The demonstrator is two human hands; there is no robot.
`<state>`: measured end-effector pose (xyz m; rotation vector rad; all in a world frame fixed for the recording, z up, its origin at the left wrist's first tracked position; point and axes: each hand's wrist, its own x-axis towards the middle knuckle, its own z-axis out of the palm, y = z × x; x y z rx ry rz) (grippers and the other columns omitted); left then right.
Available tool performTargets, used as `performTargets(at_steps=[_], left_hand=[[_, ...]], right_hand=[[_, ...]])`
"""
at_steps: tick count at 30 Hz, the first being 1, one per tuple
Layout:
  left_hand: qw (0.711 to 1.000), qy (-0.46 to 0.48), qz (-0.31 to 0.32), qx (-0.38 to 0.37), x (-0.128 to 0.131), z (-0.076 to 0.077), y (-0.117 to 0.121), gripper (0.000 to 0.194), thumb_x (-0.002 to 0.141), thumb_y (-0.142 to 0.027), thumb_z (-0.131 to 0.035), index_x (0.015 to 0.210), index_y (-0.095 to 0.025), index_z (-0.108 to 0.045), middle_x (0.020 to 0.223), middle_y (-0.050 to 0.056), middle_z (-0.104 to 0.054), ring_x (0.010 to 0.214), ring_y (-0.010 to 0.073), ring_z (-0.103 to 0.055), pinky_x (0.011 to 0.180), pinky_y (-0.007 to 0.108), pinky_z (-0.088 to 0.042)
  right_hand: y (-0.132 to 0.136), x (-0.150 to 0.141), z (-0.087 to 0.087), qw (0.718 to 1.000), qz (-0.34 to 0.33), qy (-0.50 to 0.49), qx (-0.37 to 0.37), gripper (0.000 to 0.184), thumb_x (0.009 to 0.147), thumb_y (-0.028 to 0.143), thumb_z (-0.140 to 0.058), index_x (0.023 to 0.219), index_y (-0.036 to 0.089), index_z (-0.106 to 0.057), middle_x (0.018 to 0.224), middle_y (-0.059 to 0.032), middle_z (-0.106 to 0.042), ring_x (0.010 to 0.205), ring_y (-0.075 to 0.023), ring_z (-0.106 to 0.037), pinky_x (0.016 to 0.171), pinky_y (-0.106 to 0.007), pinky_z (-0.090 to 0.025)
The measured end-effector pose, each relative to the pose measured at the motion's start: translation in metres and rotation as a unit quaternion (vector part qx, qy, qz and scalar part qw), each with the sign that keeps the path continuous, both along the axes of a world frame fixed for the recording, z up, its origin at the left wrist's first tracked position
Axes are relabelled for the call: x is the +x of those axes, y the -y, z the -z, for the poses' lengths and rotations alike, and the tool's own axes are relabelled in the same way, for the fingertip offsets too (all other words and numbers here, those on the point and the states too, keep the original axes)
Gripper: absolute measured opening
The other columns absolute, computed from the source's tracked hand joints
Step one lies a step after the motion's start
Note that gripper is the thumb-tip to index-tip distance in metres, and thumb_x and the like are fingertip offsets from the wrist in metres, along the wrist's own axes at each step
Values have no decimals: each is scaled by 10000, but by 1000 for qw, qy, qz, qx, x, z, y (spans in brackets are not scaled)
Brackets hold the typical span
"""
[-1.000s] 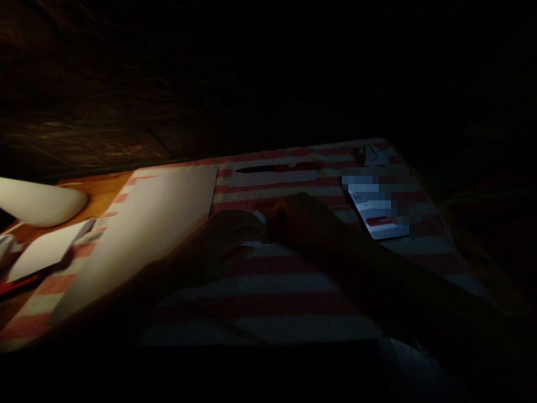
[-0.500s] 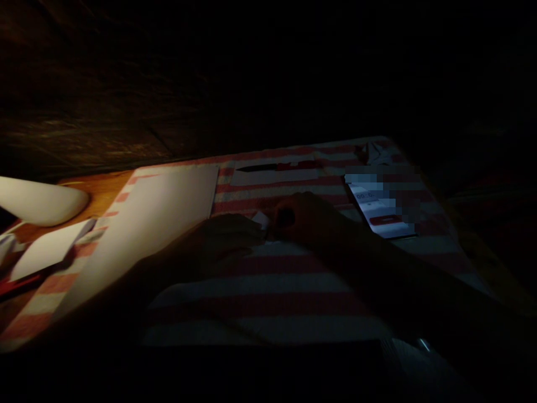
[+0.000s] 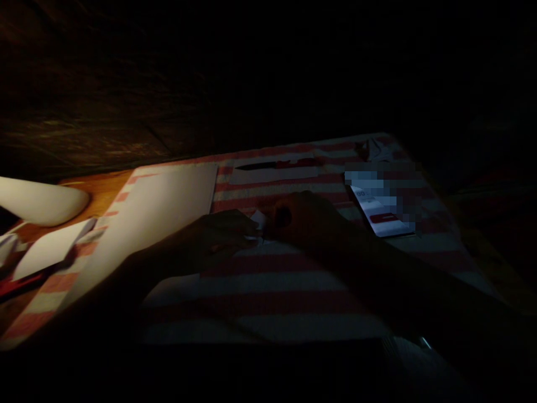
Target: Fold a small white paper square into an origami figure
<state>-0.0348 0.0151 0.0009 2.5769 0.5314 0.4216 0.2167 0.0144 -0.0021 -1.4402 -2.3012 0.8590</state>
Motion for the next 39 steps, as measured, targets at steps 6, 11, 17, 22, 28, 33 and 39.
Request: performTargets(at_steps=[6,11,17,22,28,33,39], left_hand=[[998,-57,-6,37,4,0,6,268,969,-98,-496,1114,-191,-701,1221,101,-709,1194,243,-621,1040,419,-518],[999,-29,-20,13,4,7,3,245,894,-111,-588,1119,-193,-640,1216,113,-678,1180,251,-623,1009,418,-528],[998,52,-40,18,4,18,-2,186,971,-148,-553,1100,-197,-679,1156,96,-726,1109,201,-677,951,356,-561],[978,134,-161,-23,10,14,4,144,924,-165,-606,1008,-179,-723,990,58,-781,928,180,-731,832,313,-583],[891,263,-331,-167,26,-1,21,114,821,-233,-710,912,-183,-756,791,17,-759,679,141,-668,585,225,-518],[853,273,-352,-273,33,-5,25,68,731,-232,-779,736,-168,-756,641,-6,-695,586,114,-595,520,200,-457],[848,277,-334,-304,34,-5,26,108,760,-221,-749,675,-161,-719,600,-9,-644,573,107,-560,532,212,-443]], right_hand=[[5,-1,-1,999,-2,18,50,273,858,475,-702,904,209,-741,803,-18,-702,656,-142,-550,600,-280,-303],[2,1,2,982,-128,-21,139,251,881,336,-708,1097,208,-727,1055,-64,-645,854,-178,-597,705,-267,-401],[-2,-1,4,966,-203,-53,154,312,870,384,-749,1119,203,-704,1184,-78,-704,1060,-238,-626,930,-348,-429],[6,-4,0,975,-122,-88,164,226,939,360,-667,1094,211,-738,1080,-71,-748,970,-220,-653,863,-337,-440],[25,-13,-5,957,48,-284,32,213,843,375,-773,851,170,-718,810,-32,-719,717,-160,-627,633,-257,-458],[27,-22,-11,931,111,-347,-30,158,757,269,-812,772,154,-704,723,-9,-681,644,-128,-580,563,-227,-432],[26,-25,-10,901,117,-404,-105,185,713,291,-837,738,151,-719,676,-4,-668,584,-112,-543,527,-229,-413]])
